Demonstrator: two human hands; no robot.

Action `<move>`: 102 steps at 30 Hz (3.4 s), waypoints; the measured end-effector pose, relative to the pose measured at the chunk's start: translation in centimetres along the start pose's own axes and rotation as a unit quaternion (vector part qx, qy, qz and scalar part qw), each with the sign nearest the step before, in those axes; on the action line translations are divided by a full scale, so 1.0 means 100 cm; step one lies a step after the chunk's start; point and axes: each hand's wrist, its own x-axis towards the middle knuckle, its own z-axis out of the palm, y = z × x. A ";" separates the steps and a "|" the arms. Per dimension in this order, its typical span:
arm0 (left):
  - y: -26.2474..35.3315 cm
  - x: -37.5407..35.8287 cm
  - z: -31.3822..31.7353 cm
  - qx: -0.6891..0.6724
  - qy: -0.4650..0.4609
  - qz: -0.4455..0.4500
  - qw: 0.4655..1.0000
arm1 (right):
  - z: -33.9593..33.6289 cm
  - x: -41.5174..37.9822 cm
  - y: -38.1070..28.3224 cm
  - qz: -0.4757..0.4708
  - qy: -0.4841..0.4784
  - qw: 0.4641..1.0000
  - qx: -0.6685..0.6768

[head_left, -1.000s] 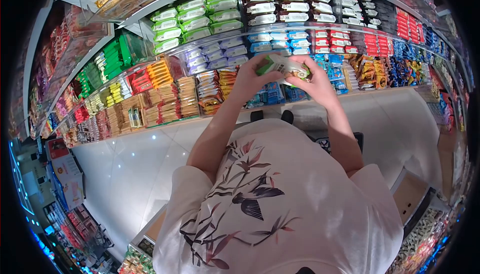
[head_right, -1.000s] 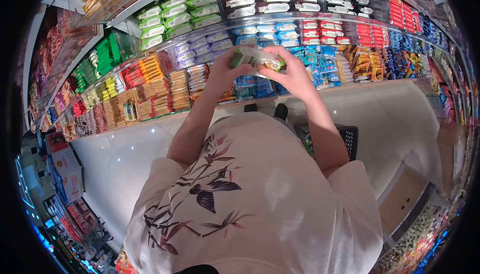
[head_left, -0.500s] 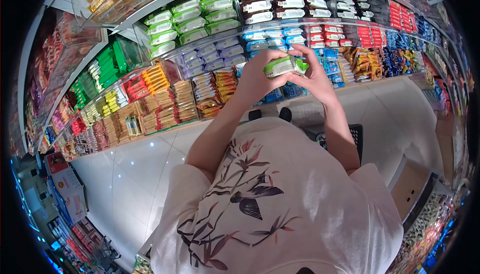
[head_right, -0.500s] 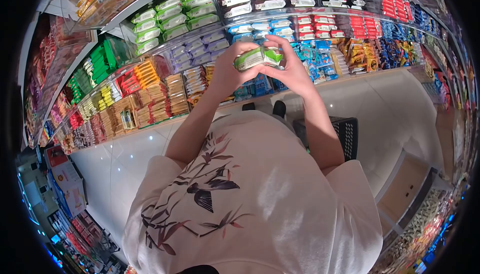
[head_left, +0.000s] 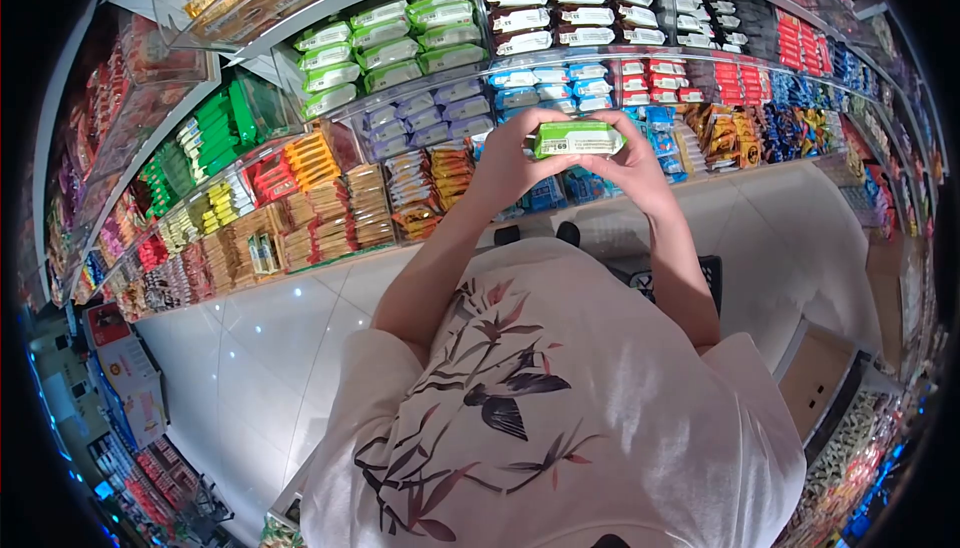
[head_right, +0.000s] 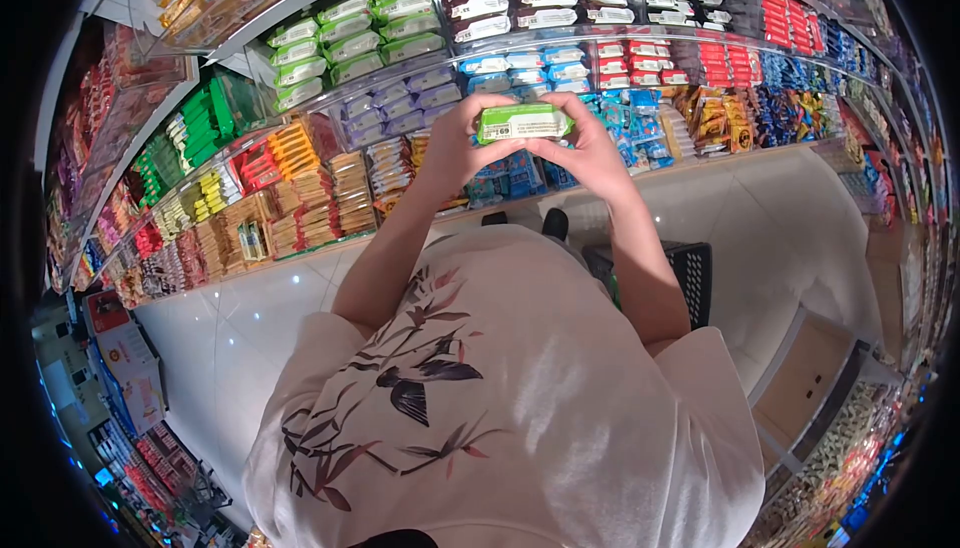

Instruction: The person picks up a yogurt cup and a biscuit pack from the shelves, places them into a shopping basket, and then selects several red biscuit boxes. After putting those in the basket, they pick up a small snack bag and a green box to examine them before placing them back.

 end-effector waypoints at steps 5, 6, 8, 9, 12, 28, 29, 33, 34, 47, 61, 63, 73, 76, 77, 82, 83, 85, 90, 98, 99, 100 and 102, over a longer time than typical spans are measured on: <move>-0.018 -0.008 -0.009 0.004 -0.024 -0.017 1.000 | 0.007 0.000 -0.019 -0.009 -0.035 0.972 -0.232; -0.022 -0.010 -0.013 -0.001 -0.039 -0.032 0.999 | 0.008 0.000 -0.020 0.002 -0.051 0.972 -0.229; -0.025 -0.011 -0.019 0.003 -0.069 -0.048 0.996 | 0.008 -0.001 -0.023 0.022 -0.081 0.972 -0.222; -0.025 -0.012 -0.022 0.013 -0.083 -0.050 0.995 | 0.009 -0.002 -0.026 0.041 -0.091 0.974 -0.204; -0.015 -0.013 -0.028 0.065 -0.133 -0.057 0.987 | 0.005 -0.004 -0.021 0.111 -0.131 0.966 -0.192; -0.073 0.115 -0.185 0.462 0.235 0.106 0.849 | 0.023 0.004 -0.003 0.117 -0.100 0.969 -0.194; -0.081 0.120 -0.191 0.482 0.228 0.094 0.841 | 0.024 0.005 -0.001 0.117 -0.098 0.971 -0.184; -0.090 0.129 -0.191 0.614 0.182 0.129 0.757 | 0.023 0.012 0.010 0.132 -0.090 0.973 -0.168; -0.091 0.129 -0.189 0.620 0.186 0.128 0.752 | 0.025 0.015 0.008 0.141 -0.087 0.972 -0.168; -0.082 0.137 -0.212 0.662 0.150 0.046 0.733 | 0.078 0.178 -0.043 -0.130 -0.049 0.901 -0.411; -0.090 0.136 -0.218 0.640 0.183 0.010 0.746 | 0.124 0.291 -0.012 -0.236 -0.007 0.543 -0.806; -0.092 0.136 -0.218 0.638 0.191 0.013 0.746 | 0.124 0.303 -0.003 -0.245 0.005 0.555 -0.795; -0.086 0.134 -0.215 0.634 0.171 -0.011 0.754 | 0.125 0.326 -0.031 -0.045 -0.167 0.607 -0.776; -0.083 0.135 -0.210 0.658 0.205 0.007 0.725 | 0.123 0.330 -0.015 -0.045 -0.166 0.616 -0.769; -0.081 0.136 -0.207 0.657 0.181 -0.005 0.732 | 0.125 0.332 -0.007 -0.032 -0.176 0.611 -0.771; -0.084 0.159 -0.190 0.612 0.058 0.027 0.788 | 0.137 0.301 -0.026 0.039 -0.116 0.732 -0.671; -0.083 0.160 -0.189 0.612 0.054 0.024 0.788 | 0.124 0.319 0.026 -0.095 -0.002 0.773 -0.627; -0.094 0.159 -0.191 0.641 0.078 0.050 0.762 | 0.133 0.294 0.034 -0.205 0.005 0.644 -0.736; -0.087 0.161 -0.192 0.609 0.058 0.033 0.790 | 0.127 0.144 -0.002 -0.334 0.137 0.820 -0.444; -0.076 0.164 -0.186 0.595 0.012 0.001 0.804 | 0.020 -0.091 0.082 0.076 0.235 0.932 -0.265; -0.075 0.163 -0.184 0.586 0.019 0.016 0.810 | 0.014 -0.111 0.086 0.100 0.257 0.924 -0.266; -0.073 0.161 -0.181 0.578 0.026 0.031 0.815 | 0.011 -0.128 0.086 0.118 0.275 0.922 -0.247; -0.069 0.157 -0.175 0.575 0.041 0.027 0.817 | 0.008 -0.159 0.085 0.150 0.307 0.917 -0.207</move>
